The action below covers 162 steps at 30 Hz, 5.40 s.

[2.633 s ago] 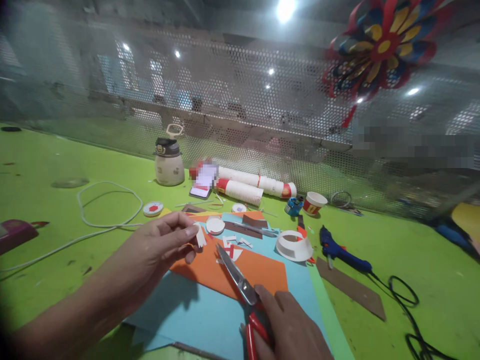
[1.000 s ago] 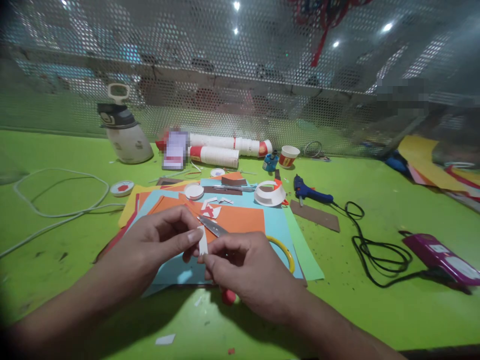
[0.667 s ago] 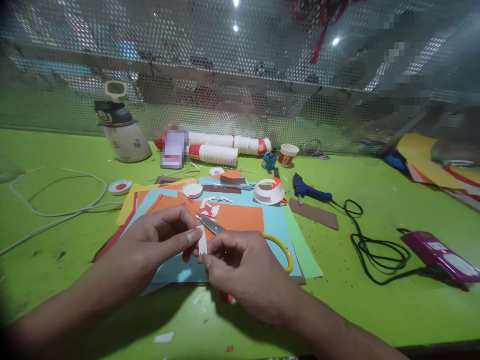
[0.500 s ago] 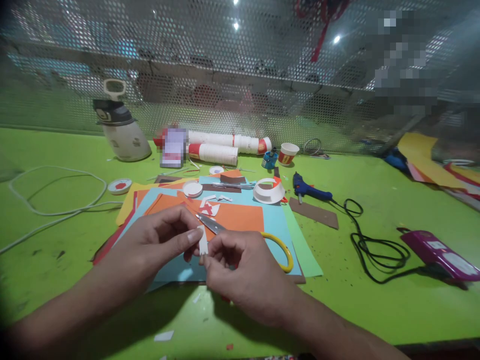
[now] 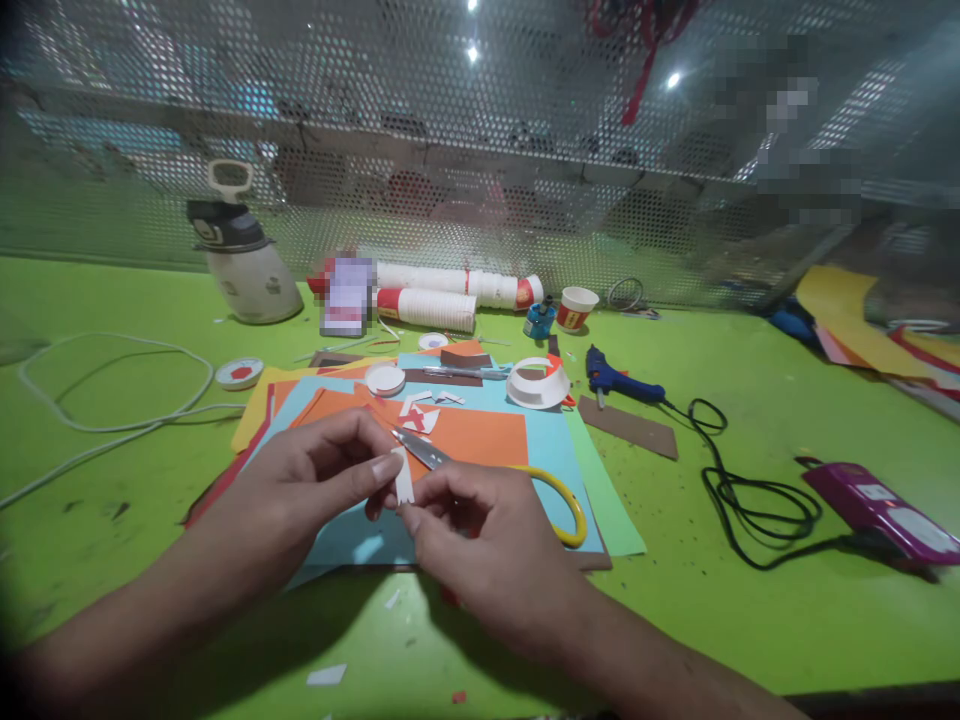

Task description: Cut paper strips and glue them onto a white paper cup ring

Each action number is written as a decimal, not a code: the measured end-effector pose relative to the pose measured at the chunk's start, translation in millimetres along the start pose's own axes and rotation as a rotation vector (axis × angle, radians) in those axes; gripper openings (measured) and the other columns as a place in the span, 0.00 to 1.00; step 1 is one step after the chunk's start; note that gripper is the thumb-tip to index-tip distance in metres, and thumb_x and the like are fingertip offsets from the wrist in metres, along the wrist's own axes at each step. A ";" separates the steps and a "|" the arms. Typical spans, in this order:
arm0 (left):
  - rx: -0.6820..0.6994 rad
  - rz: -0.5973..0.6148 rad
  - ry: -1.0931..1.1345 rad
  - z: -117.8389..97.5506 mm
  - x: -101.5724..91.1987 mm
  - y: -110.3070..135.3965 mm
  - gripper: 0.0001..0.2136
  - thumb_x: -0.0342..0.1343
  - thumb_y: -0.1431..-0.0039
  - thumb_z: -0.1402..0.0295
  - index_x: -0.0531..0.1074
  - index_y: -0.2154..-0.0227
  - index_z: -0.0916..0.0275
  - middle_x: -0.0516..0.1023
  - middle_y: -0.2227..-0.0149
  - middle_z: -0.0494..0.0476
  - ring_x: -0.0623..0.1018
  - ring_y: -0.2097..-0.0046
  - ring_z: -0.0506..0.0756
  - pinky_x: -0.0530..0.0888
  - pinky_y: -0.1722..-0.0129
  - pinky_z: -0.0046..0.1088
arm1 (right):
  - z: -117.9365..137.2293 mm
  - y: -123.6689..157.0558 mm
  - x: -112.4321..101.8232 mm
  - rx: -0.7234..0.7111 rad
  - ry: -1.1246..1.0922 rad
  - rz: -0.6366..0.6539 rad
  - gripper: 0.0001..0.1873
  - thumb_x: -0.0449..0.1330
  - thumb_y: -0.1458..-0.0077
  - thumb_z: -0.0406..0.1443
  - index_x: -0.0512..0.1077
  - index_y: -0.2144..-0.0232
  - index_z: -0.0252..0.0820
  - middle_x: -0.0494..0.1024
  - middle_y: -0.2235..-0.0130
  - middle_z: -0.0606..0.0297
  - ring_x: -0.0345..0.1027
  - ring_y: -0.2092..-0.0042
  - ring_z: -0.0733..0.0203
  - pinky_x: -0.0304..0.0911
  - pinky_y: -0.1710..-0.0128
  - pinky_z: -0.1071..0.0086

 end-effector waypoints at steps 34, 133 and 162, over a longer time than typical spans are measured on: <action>0.040 0.015 -0.078 -5.4 1.6 3.2 0.06 0.55 0.45 0.68 0.67 0.75 0.62 0.71 0.77 0.48 0.69 0.72 0.50 0.67 0.70 0.29 | -2.7 1.5 3.0 0.023 -0.076 0.035 0.07 0.59 0.50 0.36 0.69 0.77 0.40 0.66 0.80 0.72 0.54 0.81 0.72 0.53 0.82 0.75; 0.006 0.016 0.136 1.5 2.4 2.8 0.07 0.58 0.44 0.69 0.68 0.75 0.63 0.72 0.77 0.48 0.70 0.73 0.48 0.67 0.70 0.25 | 22.4 11.9 -11.0 -0.361 0.130 -0.175 0.06 0.60 0.46 0.30 0.76 0.72 0.41 0.73 0.74 0.67 0.64 0.75 0.67 0.59 0.77 0.72; 0.092 -0.133 0.180 -2.2 -14.6 2.7 0.05 0.58 0.43 0.69 0.70 0.74 0.62 0.72 0.77 0.46 0.71 0.73 0.47 0.68 0.70 0.23 | 20.6 15.4 -0.3 -0.344 -0.044 0.007 0.06 0.58 0.50 0.28 0.71 0.77 0.40 0.69 0.77 0.69 0.61 0.74 0.66 0.58 0.73 0.71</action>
Point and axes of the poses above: each hand's wrist, its own y-axis away from the middle knuckle, its own x-axis out of the palm, z = x × y, the point moved 9 cm from there along -y, towards the middle knuckle
